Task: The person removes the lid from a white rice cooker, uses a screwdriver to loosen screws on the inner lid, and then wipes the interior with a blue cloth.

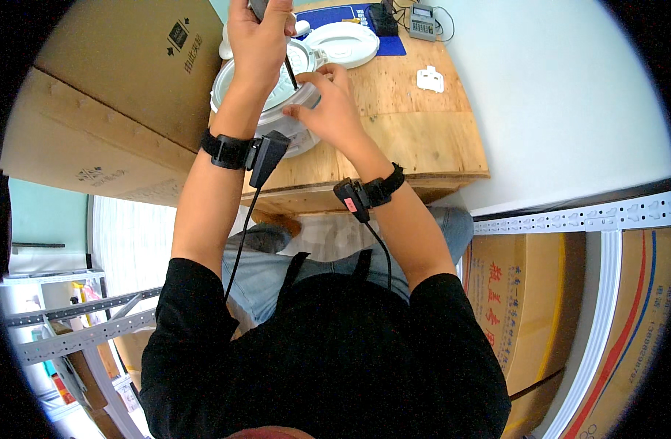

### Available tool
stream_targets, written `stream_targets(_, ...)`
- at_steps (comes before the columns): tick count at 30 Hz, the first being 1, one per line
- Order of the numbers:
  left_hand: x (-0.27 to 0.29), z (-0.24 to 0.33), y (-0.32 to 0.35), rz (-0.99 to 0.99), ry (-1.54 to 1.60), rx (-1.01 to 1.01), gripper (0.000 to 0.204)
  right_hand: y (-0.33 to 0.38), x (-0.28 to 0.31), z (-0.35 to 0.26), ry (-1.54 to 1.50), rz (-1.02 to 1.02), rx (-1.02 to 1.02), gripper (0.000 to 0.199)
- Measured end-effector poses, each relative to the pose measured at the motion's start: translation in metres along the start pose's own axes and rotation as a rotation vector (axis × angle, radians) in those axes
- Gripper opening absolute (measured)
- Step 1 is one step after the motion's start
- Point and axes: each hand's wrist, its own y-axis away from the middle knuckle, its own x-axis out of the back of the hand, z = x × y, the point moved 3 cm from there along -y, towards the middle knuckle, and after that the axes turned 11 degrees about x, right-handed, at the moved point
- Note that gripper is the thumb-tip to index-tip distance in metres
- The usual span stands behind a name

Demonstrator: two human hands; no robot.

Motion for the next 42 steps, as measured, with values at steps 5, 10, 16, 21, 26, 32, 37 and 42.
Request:
stream_targets(5,0.007,-0.004,-0.001,0.068,0.023,0.078,0.026,0.001,0.000,-0.004,0.044,-0.009,0.031,0.055)
stream_targets(10,0.020,-0.015,0.000,-0.133,0.221,0.207,0.040,0.000,0.000,0.000,0.054,-0.020,0.038,0.055)
stream_targets(16,0.017,-0.013,-0.002,-0.166,0.108,0.143,0.036,0.002,0.000,0.000,0.019,0.008,0.030,0.055)
stream_targets(21,0.015,-0.009,0.001,-0.040,0.063,0.027,0.033,0.002,0.000,-0.002,0.002,0.008,0.035,0.054)
stream_targets(26,0.021,-0.009,-0.001,-0.284,0.443,0.273,0.028,0.003,0.000,0.002,-0.010,0.018,0.049,0.054)
stream_targets(32,0.019,-0.009,-0.006,-0.159,0.193,0.157,0.017,0.002,-0.003,0.004,0.012,0.019,0.045,0.053)
stream_targets(37,0.022,-0.009,-0.007,-0.178,0.149,0.216,0.020,0.003,-0.002,0.002,0.002,0.033,0.067,0.053)
stream_targets(42,0.018,-0.004,-0.001,-0.310,0.445,0.277,0.039,0.004,-0.003,0.005,-0.020,0.039,0.057,0.053)
